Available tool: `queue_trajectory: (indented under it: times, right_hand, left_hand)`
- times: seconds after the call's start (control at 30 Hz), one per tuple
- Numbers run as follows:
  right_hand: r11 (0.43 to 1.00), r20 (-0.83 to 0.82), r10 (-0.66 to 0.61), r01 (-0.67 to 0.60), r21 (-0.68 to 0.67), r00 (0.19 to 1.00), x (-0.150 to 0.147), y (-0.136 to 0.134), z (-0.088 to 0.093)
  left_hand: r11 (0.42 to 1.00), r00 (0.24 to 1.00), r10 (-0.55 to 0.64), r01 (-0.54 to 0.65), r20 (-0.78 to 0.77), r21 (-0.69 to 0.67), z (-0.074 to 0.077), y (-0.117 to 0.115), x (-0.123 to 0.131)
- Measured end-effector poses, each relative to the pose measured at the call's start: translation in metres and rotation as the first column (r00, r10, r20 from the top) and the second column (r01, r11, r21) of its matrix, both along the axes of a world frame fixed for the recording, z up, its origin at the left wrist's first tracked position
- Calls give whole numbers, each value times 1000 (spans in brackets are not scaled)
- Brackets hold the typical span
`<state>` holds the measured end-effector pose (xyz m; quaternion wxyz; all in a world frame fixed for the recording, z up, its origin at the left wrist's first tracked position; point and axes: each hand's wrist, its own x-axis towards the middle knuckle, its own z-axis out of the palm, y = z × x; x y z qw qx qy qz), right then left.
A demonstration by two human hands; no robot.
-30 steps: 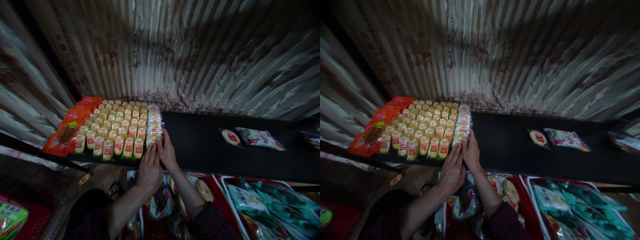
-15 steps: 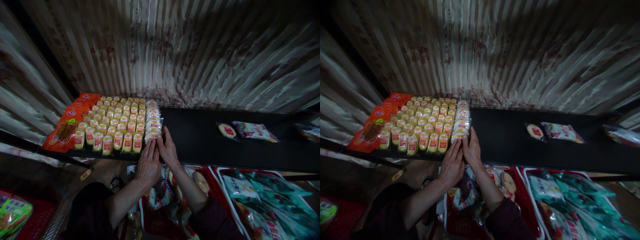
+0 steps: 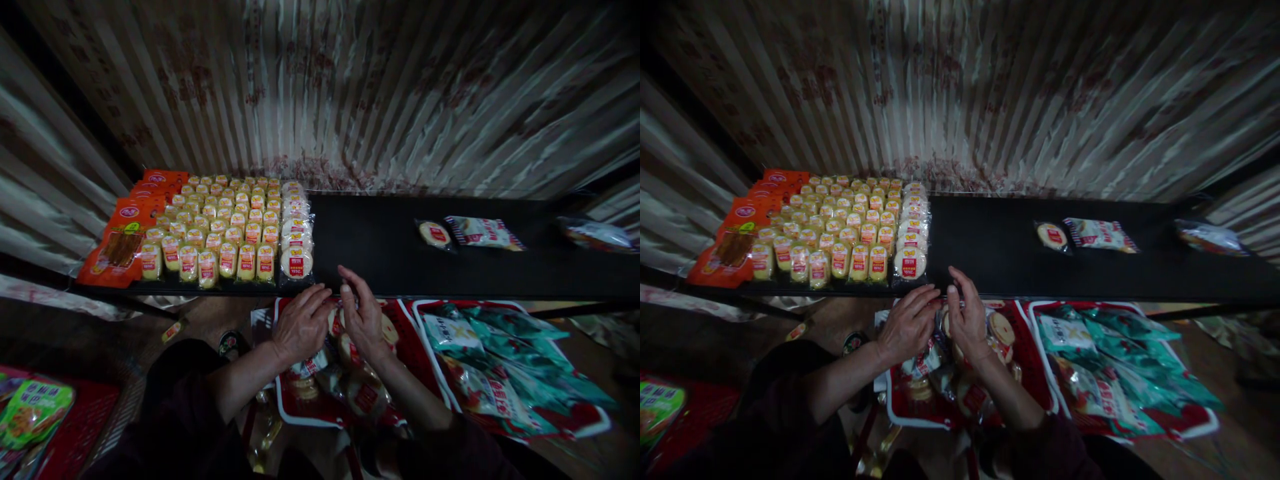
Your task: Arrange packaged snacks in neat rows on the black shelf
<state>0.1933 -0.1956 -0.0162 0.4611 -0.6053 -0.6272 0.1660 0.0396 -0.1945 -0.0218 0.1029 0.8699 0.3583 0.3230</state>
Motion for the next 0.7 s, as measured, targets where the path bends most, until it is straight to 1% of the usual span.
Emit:
queue_trajectory:
  times: [0.1,0.17,0.27,0.33,0.43,0.5,0.6,0.7]
  right_hand:
    - [999,86,6,-3,-35,996,17,-20,-11]
    - [998,154,55,-53,-20,986,26,-29,-18]
    - [993,247,105,-114,26,963,35,-39,-25]
    - [992,285,122,-128,1,951,40,-42,-31]
    - [981,334,176,-136,-140,926,49,-42,-46]
    - [969,358,178,-101,-224,916,57,-41,-58]
    - [964,397,150,-44,-263,906,67,-39,-72]
    - [958,427,119,10,-288,896,74,-38,-79]
  left_hand:
    - [993,997,-66,62,-28,-100,-6,-7,6]
    - [976,993,-99,85,-60,-201,-12,-10,10]
    - [936,986,-86,31,-142,-350,-23,-14,16]
    - [905,978,-69,-21,-196,-425,-30,-16,20]
    - [829,966,-27,-123,-259,-546,-36,-13,26]
    - [763,957,-10,-181,-291,-620,-37,-9,30]
    - [694,959,-35,-179,-281,-697,-36,-3,38]
    - [618,974,-50,-142,-219,-774,-34,3,47]
